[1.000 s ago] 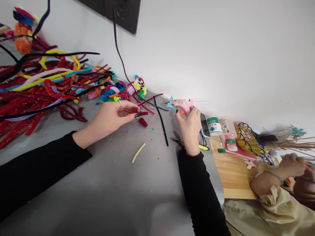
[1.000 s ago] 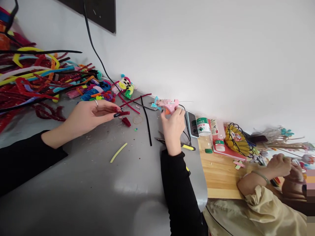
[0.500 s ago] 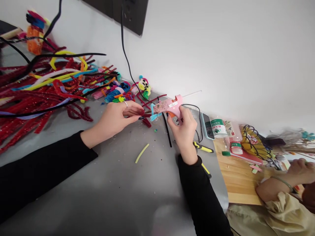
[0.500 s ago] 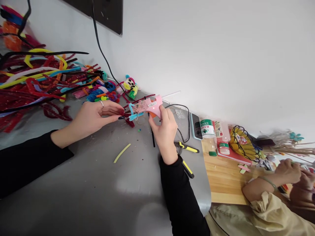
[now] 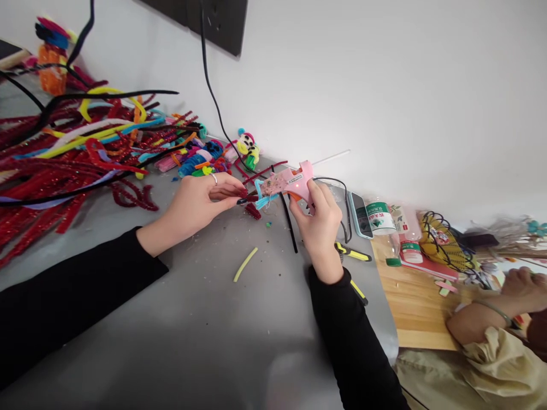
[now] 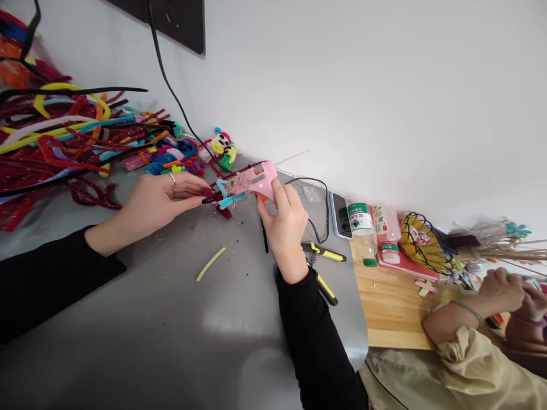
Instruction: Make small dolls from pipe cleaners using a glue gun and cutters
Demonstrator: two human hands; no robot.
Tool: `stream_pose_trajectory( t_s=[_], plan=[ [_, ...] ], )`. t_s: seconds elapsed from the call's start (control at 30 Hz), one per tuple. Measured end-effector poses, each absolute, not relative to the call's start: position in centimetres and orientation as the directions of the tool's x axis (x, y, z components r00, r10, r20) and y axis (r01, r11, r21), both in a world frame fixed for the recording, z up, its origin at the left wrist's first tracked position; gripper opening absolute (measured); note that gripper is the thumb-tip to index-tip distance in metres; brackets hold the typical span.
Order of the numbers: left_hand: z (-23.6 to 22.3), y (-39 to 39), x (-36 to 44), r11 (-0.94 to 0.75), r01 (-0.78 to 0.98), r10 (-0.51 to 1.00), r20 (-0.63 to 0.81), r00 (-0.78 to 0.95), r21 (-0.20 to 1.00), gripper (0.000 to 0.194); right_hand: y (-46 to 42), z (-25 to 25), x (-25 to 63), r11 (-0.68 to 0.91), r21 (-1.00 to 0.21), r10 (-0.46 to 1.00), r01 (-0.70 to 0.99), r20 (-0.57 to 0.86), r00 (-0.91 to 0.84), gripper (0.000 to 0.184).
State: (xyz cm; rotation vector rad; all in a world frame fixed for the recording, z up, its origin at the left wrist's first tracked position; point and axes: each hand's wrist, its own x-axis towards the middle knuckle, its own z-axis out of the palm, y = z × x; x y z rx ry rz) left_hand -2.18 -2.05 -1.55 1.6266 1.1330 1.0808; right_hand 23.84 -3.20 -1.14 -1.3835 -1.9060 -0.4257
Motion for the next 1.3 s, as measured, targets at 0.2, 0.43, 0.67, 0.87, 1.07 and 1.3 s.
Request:
stream_pose_trajectory(
  t_s=[0.2,0.43,0.67,0.87,1.07,1.3],
  plan=[
    [-1.65,-2.04,-2.16,-0.199,0.209,0.967,0.157,0.2,0.957,0.026,-3.26,-1.15,23.8,0.364,-0.136,0.672,0.921,0.724,-0.159,0.022],
    [-1.79,-1.99,-2.17,-0.207,0.207,0.965,0.165,0.202,0.956,0.026,-3.38,-1.23,23.88,0.37,-0.13,0.685,0.92,0.707,-0.176,0.024],
    [-1.71,-1.88,-2.14,-0.219,0.219,0.965,0.179,0.19,0.951,0.027,-3.33,-1.26,23.95,0.405,-0.068,0.623,0.912,0.751,-0.22,0.022],
    [-1.92,-1.77,-2.22,-0.229,0.257,0.966,0.187,0.176,0.939,0.028,-3.28,-1.06,24.15,0.378,-0.103,0.655,0.92,0.732,-0.188,0.022],
    [-1.58,-1.97,-2.28,-0.222,0.287,0.967,0.175,0.183,0.932,0.025,-3.29,-0.89,24.41,0.334,-0.155,0.7,0.93,0.701,-0.135,0.025],
    [-1.4,-1.96,-2.44,-0.214,0.287,0.97,0.167,0.179,0.934,0.023,-3.32,-0.58,24.67,0.315,-0.17,0.732,0.934,0.67,-0.126,0.024]
  ],
)
